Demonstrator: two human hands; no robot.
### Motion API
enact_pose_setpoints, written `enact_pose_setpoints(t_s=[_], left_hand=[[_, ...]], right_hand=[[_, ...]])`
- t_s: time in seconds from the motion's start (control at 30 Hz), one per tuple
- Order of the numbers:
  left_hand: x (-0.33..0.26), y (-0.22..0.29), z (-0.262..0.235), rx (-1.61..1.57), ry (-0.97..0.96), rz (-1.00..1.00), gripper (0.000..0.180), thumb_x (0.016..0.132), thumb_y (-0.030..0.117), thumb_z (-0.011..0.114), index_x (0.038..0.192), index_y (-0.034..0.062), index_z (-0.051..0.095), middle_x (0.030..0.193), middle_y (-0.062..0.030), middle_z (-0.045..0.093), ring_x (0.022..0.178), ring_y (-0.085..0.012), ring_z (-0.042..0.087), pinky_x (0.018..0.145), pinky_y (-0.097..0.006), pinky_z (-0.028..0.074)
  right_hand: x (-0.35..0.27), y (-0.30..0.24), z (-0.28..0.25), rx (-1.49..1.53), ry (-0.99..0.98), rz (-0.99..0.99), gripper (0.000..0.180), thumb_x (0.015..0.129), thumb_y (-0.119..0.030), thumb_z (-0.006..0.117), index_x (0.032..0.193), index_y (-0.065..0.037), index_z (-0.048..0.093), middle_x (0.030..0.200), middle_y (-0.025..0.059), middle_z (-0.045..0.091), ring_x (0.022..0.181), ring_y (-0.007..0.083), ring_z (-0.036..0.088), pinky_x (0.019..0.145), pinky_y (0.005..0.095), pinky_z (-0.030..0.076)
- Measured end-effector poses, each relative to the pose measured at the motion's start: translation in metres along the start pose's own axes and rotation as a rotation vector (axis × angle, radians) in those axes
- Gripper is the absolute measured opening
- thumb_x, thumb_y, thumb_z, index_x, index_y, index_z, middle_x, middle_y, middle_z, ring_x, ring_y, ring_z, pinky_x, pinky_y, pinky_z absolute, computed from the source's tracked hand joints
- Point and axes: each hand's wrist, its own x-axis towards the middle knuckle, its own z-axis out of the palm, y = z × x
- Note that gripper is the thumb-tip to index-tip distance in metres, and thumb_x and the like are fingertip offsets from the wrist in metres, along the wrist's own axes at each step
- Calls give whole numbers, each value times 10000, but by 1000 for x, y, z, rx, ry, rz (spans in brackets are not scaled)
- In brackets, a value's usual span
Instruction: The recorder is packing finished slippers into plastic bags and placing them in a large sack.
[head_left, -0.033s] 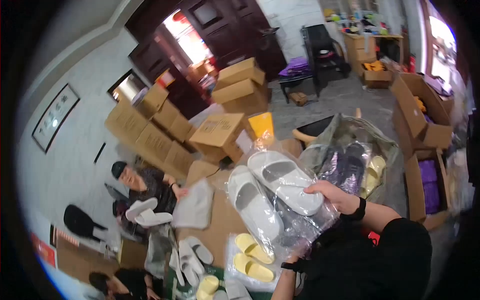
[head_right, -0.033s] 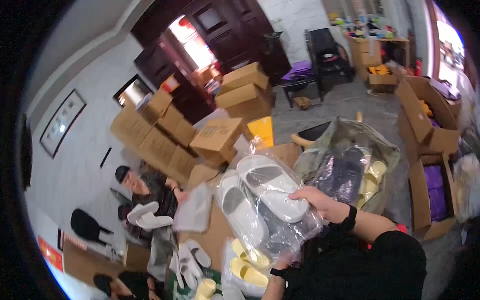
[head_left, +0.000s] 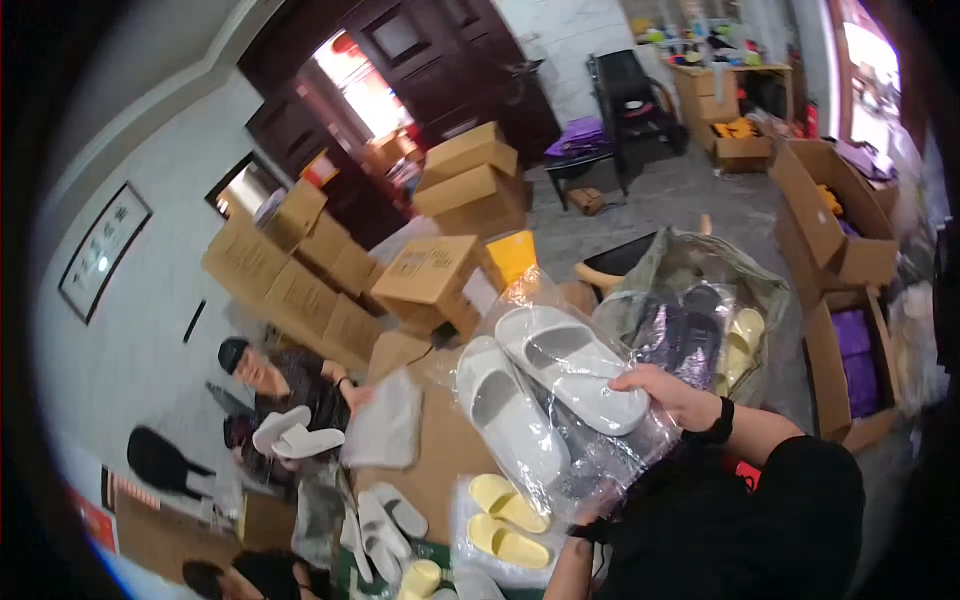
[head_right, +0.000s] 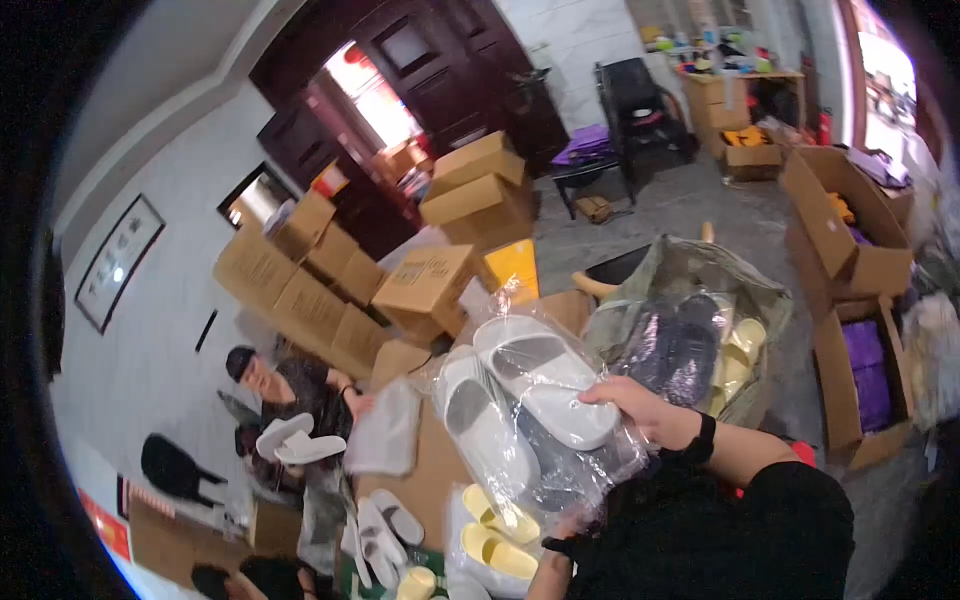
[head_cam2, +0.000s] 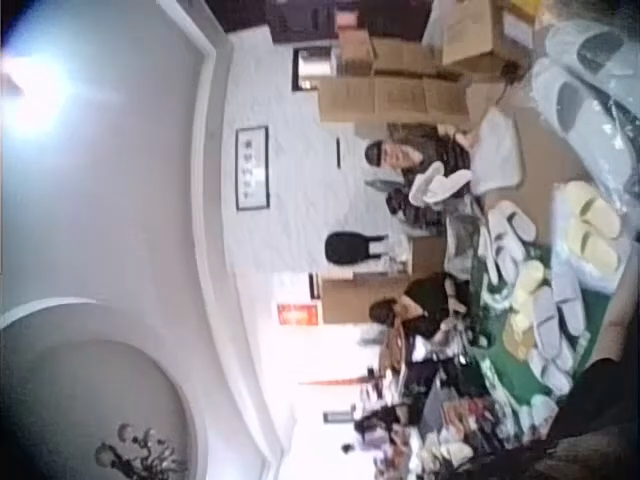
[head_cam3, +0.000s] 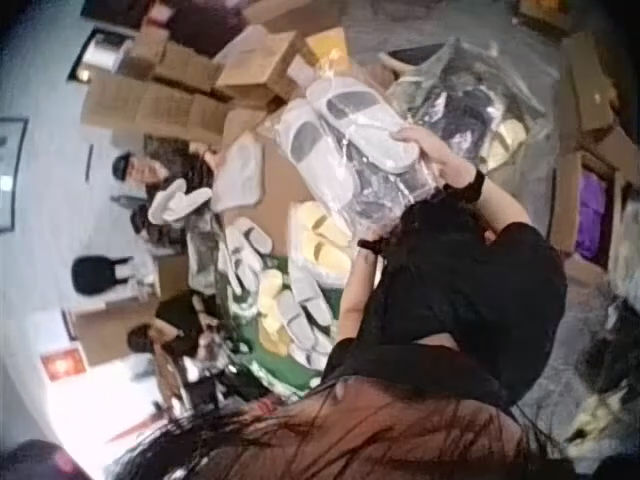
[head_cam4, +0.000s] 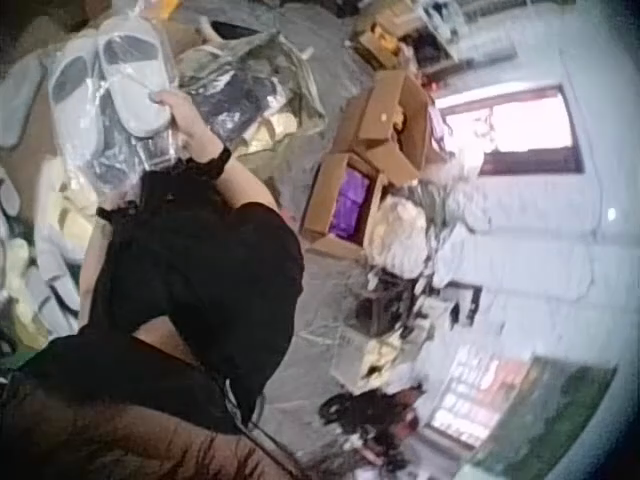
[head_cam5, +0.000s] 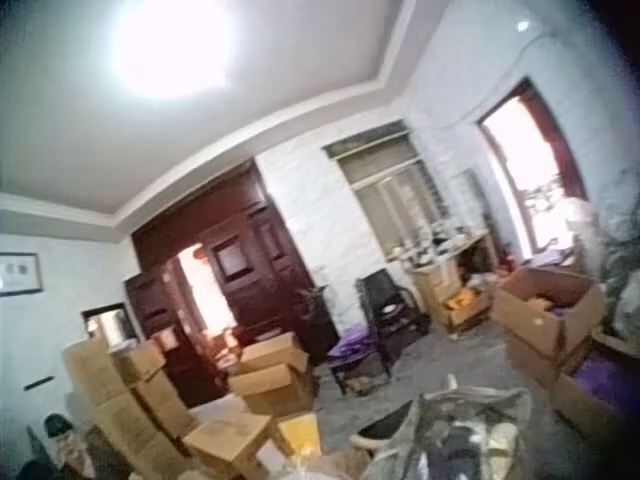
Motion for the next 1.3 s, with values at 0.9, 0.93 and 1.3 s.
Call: enact_pose_setpoints(t_s=[0.9, 0.93, 1.3], left_hand=[[81, 30, -68, -1016, 393, -82, 606, 673, -66, 396, 1277, -79, 347, 1263, -240, 406, 1115, -290, 447, 960, -337, 330], [81, 29, -70, -1007, 368, -64, 606, 673, -66, 396, 1277, -79, 347, 1263, -240, 406, 1115, -290, 447, 960, -337, 330], [53, 58, -92, -1066, 351, -112, 612, 725, -125, 364, 1325, -17, 310, 1263, -173, 414, 932, -200, 513, 753, -286, 444]], right_hand=[[64, 141, -85, 272, 960, -388, 473, 745, -199, 684, 1122, 12, 491, 1057, 105, 583, 963, 199, 544, 817, 322, 430], [58, 139, -76, 250, 979, -335, 481, 741, -201, 687, 1128, 4, 489, 1063, 103, 582, 965, 201, 545, 816, 328, 431], [62, 176, -135, -411, 885, 55, 508, 711, -371, 699, 1063, -24, 579, 986, 139, 615, 897, 266, 590, 779, 346, 460]])
